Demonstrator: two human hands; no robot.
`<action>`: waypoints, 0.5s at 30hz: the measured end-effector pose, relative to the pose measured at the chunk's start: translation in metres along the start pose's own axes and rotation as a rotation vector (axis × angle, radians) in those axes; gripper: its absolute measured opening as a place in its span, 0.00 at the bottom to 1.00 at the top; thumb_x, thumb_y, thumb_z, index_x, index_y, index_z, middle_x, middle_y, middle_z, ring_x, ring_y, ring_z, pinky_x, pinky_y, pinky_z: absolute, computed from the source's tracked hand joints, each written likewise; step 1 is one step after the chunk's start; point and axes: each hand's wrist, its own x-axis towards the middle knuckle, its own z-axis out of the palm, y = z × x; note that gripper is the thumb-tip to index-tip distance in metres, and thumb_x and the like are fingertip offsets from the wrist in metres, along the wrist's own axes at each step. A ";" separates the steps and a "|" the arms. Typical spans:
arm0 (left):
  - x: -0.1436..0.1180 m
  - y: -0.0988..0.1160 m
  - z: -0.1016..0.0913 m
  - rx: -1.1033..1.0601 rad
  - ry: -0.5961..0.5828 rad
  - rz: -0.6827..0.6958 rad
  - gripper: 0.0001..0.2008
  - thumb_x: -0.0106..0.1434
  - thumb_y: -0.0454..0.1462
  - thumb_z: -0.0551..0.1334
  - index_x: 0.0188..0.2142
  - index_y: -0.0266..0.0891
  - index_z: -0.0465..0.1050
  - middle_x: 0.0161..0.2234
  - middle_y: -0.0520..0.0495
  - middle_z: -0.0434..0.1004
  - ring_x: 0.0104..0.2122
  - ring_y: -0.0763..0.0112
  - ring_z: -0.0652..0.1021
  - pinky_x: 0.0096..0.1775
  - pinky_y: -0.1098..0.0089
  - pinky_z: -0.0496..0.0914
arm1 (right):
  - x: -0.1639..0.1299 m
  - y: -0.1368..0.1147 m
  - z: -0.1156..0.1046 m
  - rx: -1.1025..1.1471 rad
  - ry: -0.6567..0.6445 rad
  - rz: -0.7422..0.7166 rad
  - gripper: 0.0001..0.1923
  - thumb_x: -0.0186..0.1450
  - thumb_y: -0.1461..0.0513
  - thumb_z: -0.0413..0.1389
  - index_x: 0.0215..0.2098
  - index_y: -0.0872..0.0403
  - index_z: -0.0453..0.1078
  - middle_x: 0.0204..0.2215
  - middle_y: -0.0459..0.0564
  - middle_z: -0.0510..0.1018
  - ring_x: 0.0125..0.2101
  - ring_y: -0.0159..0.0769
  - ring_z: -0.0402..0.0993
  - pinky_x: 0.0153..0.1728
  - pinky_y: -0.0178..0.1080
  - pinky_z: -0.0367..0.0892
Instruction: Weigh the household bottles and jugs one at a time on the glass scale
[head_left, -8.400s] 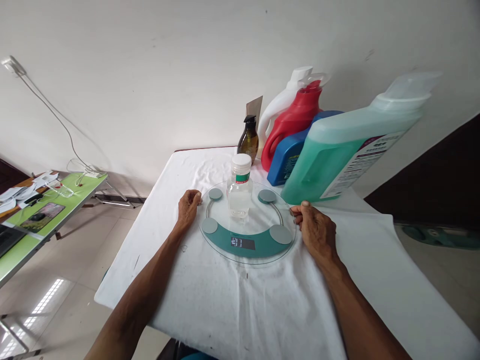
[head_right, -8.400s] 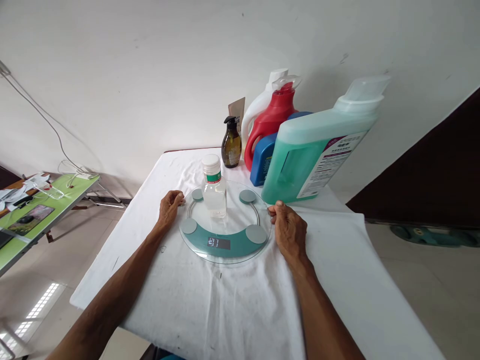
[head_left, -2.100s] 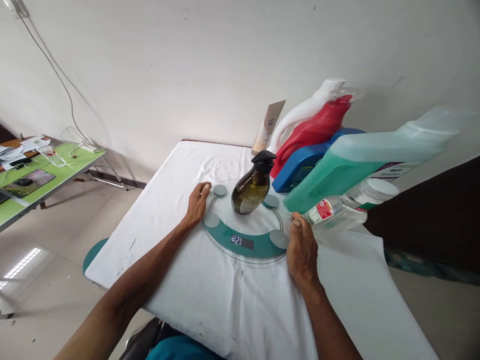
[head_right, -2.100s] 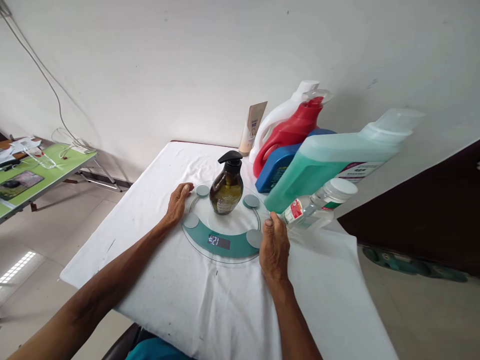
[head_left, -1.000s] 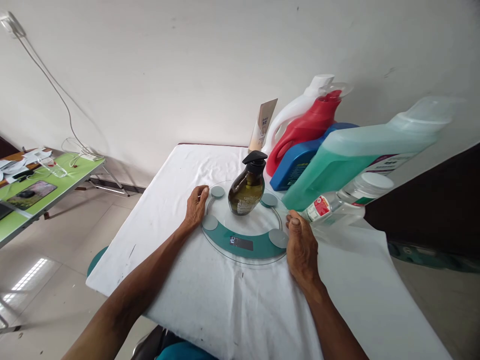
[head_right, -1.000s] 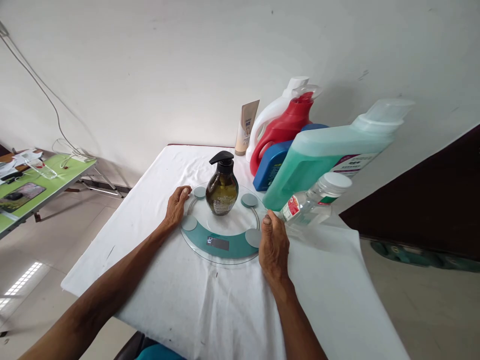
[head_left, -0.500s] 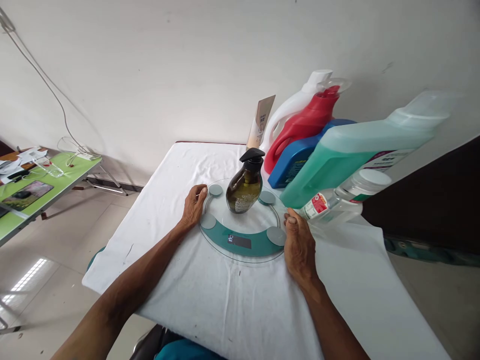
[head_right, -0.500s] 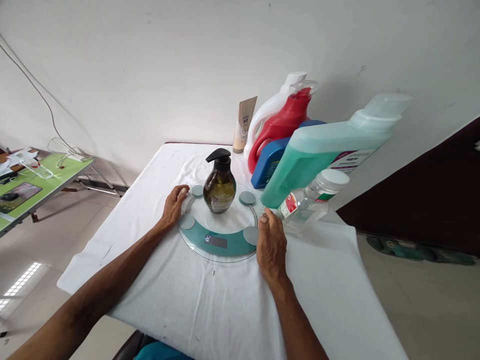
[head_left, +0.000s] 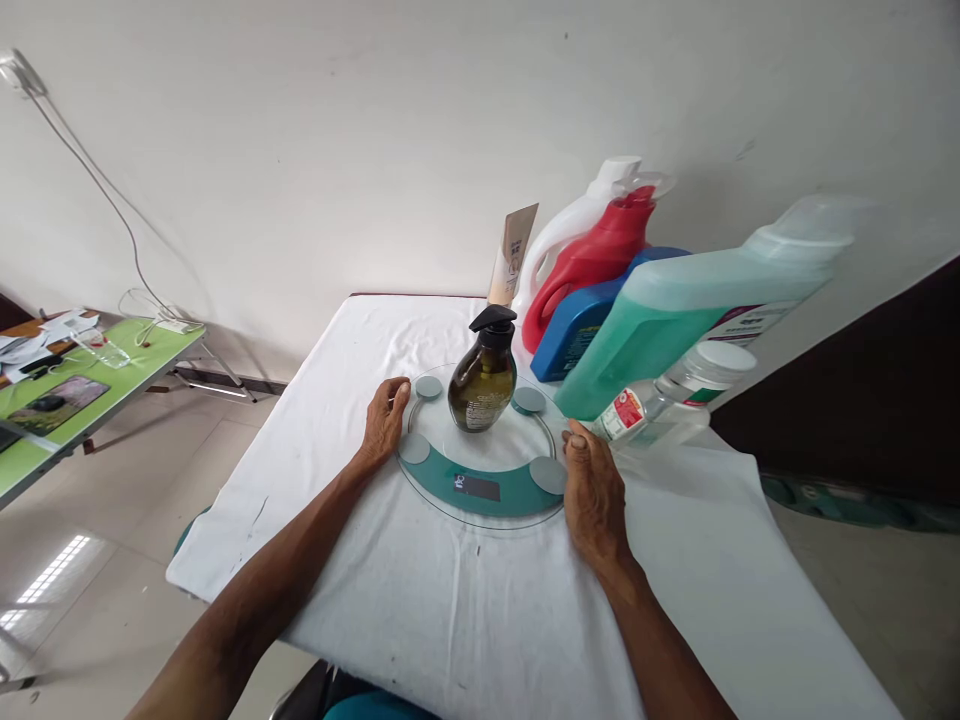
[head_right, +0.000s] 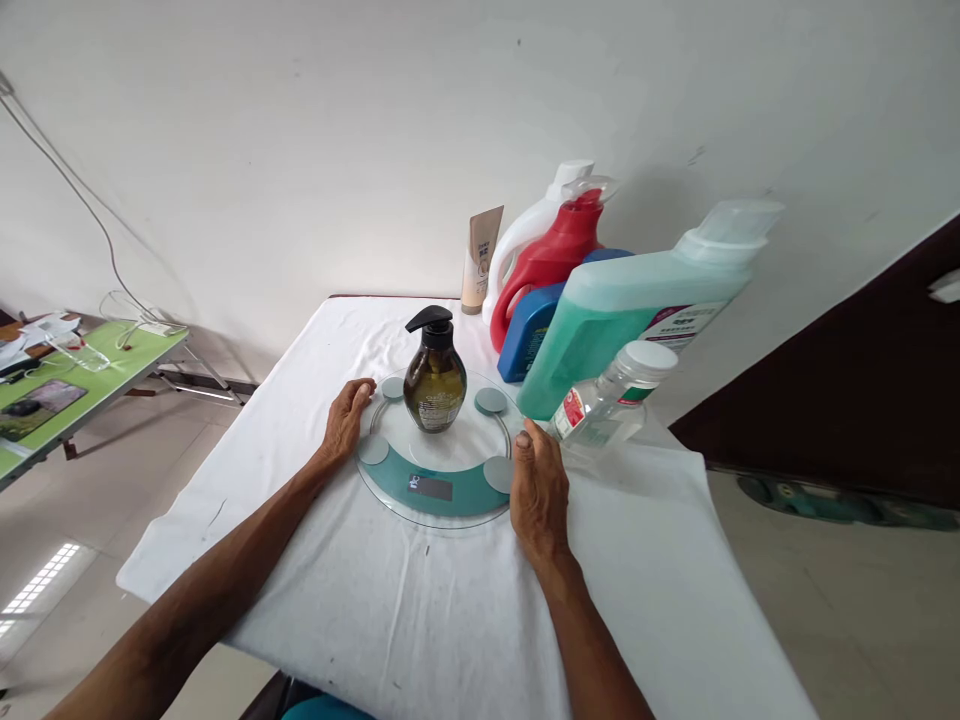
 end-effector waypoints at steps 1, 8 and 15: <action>0.000 0.000 0.000 0.003 0.003 0.000 0.27 0.74 0.60 0.55 0.50 0.41 0.77 0.54 0.38 0.83 0.55 0.55 0.81 0.58 0.55 0.76 | 0.000 0.000 0.000 -0.002 0.001 0.002 0.47 0.74 0.31 0.39 0.69 0.57 0.70 0.64 0.70 0.75 0.64 0.60 0.71 0.65 0.64 0.63; -0.001 0.001 0.000 0.020 0.002 -0.006 0.27 0.75 0.59 0.54 0.51 0.41 0.77 0.55 0.37 0.83 0.55 0.53 0.81 0.60 0.52 0.75 | 0.003 0.003 0.001 -0.014 0.014 -0.009 0.46 0.74 0.33 0.39 0.68 0.57 0.71 0.63 0.70 0.76 0.64 0.60 0.72 0.65 0.64 0.64; -0.007 0.039 -0.002 0.001 0.002 0.125 0.31 0.73 0.61 0.58 0.61 0.41 0.71 0.62 0.34 0.78 0.64 0.48 0.77 0.66 0.46 0.69 | 0.003 0.007 0.001 0.040 0.001 0.020 0.45 0.74 0.33 0.41 0.69 0.58 0.69 0.65 0.69 0.74 0.65 0.58 0.71 0.66 0.60 0.64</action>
